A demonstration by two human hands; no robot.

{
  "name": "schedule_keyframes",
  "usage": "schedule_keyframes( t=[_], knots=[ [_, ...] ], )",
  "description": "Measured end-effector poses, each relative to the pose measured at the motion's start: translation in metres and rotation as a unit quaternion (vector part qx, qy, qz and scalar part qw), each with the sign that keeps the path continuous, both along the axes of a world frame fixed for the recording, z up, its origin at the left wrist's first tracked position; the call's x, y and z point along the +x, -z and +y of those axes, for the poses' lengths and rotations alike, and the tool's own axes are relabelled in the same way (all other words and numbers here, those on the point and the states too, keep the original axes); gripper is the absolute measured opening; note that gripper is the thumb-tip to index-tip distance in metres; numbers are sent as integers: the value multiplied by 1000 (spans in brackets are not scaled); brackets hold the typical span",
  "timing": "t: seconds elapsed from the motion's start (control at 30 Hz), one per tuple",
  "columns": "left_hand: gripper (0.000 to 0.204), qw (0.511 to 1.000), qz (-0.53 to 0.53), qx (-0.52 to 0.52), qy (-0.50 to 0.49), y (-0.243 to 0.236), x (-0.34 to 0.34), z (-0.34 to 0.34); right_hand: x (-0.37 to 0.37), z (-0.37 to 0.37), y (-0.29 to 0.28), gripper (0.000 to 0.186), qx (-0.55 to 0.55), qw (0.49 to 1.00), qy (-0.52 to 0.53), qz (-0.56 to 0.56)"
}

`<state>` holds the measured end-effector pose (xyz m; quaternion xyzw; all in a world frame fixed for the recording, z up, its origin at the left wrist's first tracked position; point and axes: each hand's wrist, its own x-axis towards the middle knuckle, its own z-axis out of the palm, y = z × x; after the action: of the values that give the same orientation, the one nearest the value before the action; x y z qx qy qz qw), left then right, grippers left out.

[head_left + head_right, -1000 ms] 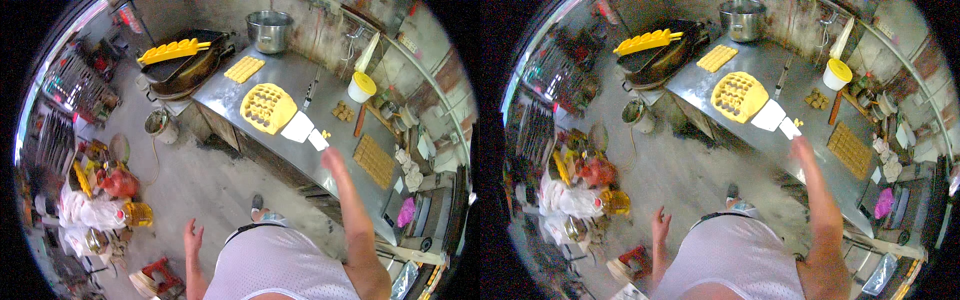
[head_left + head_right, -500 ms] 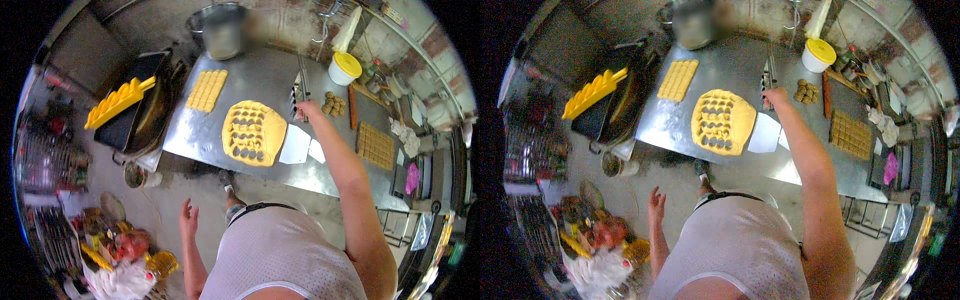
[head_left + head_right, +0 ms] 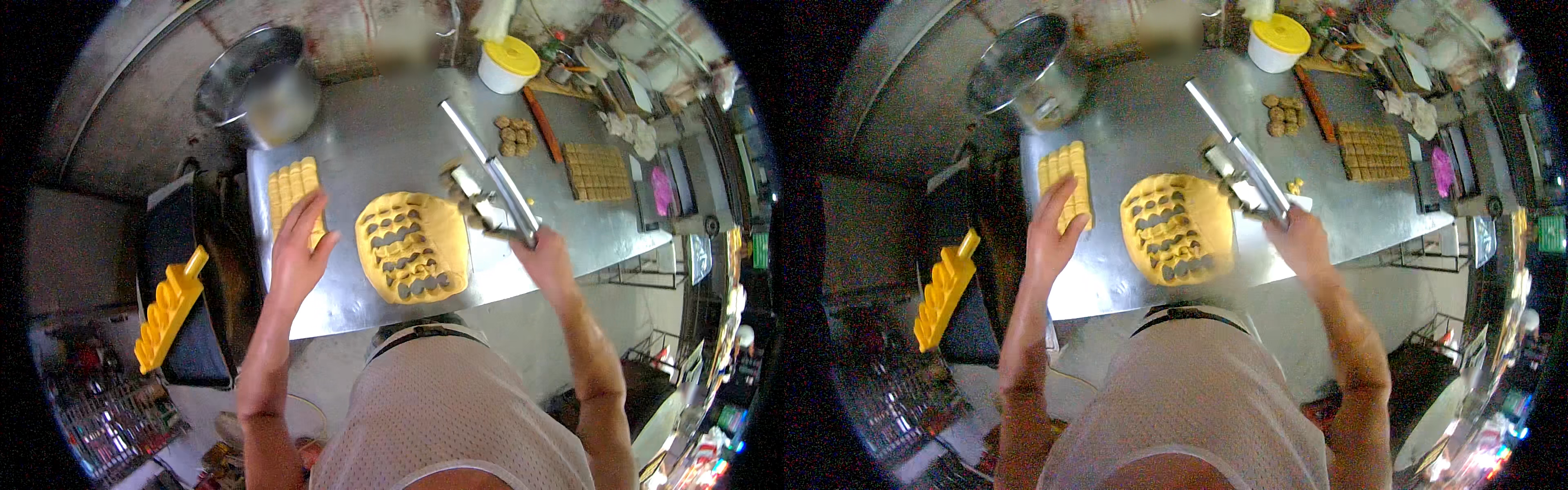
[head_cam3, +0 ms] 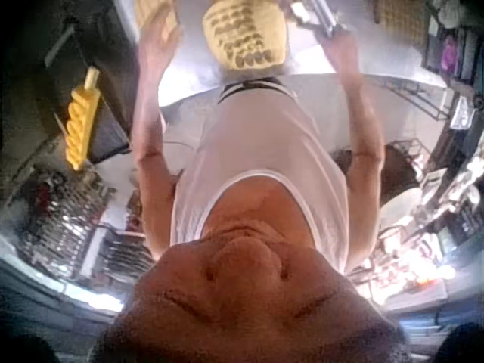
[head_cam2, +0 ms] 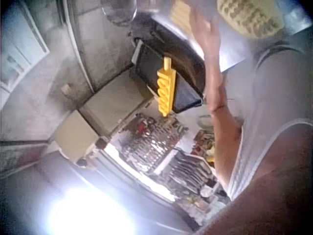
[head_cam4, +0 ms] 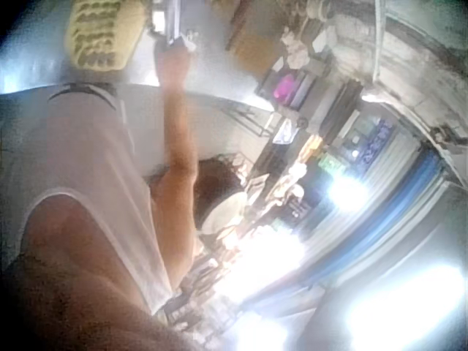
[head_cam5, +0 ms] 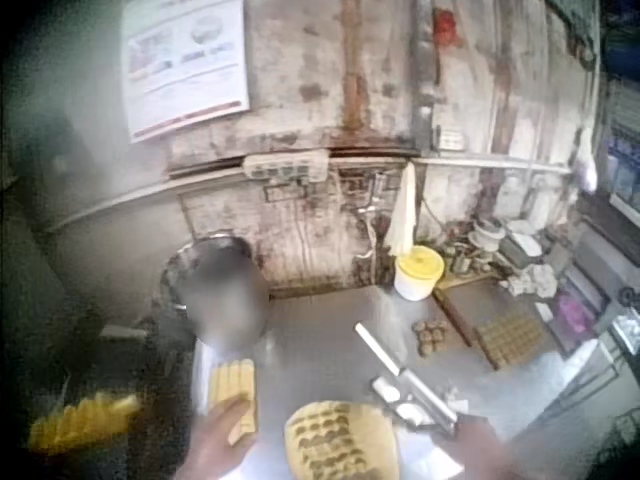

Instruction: The person packs yellow buns into plastic bags at a market stall, then moves to a kitchen area to use a manual press to cut dough into small rectangular pieces.

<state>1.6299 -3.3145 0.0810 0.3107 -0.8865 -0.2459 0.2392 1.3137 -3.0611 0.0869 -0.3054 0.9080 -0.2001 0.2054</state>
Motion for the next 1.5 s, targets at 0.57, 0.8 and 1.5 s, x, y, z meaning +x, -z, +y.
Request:
schedule_keyframes(
  t=[0.57,0.8,1.5],
  knots=[
    [5,794,-180,-202,544,46,-257,-37,113,-18,65,32,10,989,140,-38],
    [7,773,-172,-233,565,55,-265,-44,126,-31,67,32,14,983,178,-40],
    [10,794,-94,-211,562,81,-254,-77,129,-71,47,46,204,958,180,-87]
  ],
)
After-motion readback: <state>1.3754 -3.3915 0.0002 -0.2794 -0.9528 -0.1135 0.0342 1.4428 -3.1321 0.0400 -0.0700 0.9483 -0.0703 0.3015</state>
